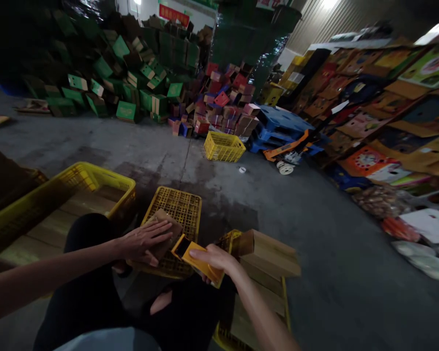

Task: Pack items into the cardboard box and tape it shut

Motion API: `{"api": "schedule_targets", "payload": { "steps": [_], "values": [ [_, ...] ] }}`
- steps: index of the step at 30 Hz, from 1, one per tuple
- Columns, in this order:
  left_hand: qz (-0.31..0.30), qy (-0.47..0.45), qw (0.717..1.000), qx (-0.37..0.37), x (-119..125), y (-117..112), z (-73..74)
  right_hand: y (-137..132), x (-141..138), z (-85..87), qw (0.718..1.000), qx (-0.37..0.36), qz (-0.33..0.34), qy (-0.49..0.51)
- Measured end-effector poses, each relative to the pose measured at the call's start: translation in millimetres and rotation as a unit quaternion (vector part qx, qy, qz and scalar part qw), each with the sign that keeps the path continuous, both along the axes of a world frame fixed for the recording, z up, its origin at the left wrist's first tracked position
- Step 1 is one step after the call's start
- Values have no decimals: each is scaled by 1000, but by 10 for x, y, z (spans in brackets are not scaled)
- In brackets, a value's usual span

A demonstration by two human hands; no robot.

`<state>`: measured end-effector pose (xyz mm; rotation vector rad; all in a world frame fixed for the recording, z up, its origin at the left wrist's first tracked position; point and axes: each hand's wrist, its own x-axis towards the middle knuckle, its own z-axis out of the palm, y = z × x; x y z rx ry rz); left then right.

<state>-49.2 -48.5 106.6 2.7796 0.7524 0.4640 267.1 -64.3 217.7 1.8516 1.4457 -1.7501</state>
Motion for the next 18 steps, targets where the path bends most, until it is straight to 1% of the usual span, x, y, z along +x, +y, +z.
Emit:
{"api": "schedule_targets", "payload": {
  "steps": [3,7,9,13,18],
  "values": [
    [7,-5,1000,2,129,-65,-30,1,-2,-94,1000,6,-5,5],
    [-24,-2,1000,5,245,-118,-44,10,4,-152,1000,-14,-4,12],
    [-29,3,1000,7,246,-106,-47,16,7,-176,1000,-21,-6,22],
    [-22,10,1000,-1,207,-50,-33,17,27,-205,999,-11,-10,36],
    [-23,10,1000,-7,200,-28,23,-49,83,-150,998,-5,-32,60]
  ]
}}
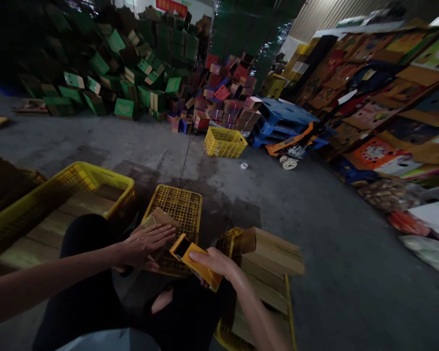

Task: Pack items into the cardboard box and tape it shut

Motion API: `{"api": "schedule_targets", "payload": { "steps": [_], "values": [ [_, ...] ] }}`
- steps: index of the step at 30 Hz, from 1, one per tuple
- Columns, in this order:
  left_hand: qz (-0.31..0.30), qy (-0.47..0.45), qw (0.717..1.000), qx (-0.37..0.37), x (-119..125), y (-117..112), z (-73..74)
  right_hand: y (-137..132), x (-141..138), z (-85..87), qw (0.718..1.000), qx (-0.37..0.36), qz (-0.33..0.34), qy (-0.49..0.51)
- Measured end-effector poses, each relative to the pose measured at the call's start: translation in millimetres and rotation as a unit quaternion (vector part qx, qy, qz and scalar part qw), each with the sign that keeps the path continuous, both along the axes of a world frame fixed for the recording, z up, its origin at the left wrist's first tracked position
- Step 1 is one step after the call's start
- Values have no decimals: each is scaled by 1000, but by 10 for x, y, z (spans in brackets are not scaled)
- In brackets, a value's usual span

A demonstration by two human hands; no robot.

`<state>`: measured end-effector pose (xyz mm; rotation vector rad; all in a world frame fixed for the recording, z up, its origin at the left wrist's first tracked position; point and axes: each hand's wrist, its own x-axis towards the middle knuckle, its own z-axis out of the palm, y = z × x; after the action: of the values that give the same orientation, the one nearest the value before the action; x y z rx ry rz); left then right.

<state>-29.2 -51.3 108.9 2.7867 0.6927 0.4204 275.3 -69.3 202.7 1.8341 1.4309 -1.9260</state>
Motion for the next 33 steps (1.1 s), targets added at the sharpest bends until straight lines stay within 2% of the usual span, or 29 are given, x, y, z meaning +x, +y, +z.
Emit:
{"api": "schedule_targets", "payload": {
  "steps": [5,11,14,20,22,23,25,27,28,31,33],
  "values": [
    [-8,-16,1000,-11,-13,2,57,-122,63,58,1000,12,2,17],
    [3,-21,1000,-19,2,-19,99,-190,269,64,1000,-3,6,-2],
    [7,-20,1000,-17,2,-42,99,-176,244,-48,1000,0,2,-6],
    [13,-27,999,-26,-47,-21,66,-40,-36,-363,1000,8,-2,-13],
    [60,-53,996,-29,-83,22,17,12,-88,-414,1000,7,-2,-11],
    [105,-74,991,-36,-108,50,-18,34,-100,-431,1000,4,-3,-12],
    [228,-121,962,-88,-165,113,-101,62,-107,-458,1000,-1,-4,-19],
    [334,-153,909,-197,-229,172,-176,63,-112,-487,1000,1,-9,-22],
    [364,-162,883,-249,-260,193,-202,52,-120,-503,1000,4,-16,-20],
    [384,-212,815,-380,-340,203,-214,-17,-179,-533,998,30,-46,6],
    [390,-271,751,-459,-371,172,-182,-71,-223,-506,997,42,-59,19]
  ]
}}
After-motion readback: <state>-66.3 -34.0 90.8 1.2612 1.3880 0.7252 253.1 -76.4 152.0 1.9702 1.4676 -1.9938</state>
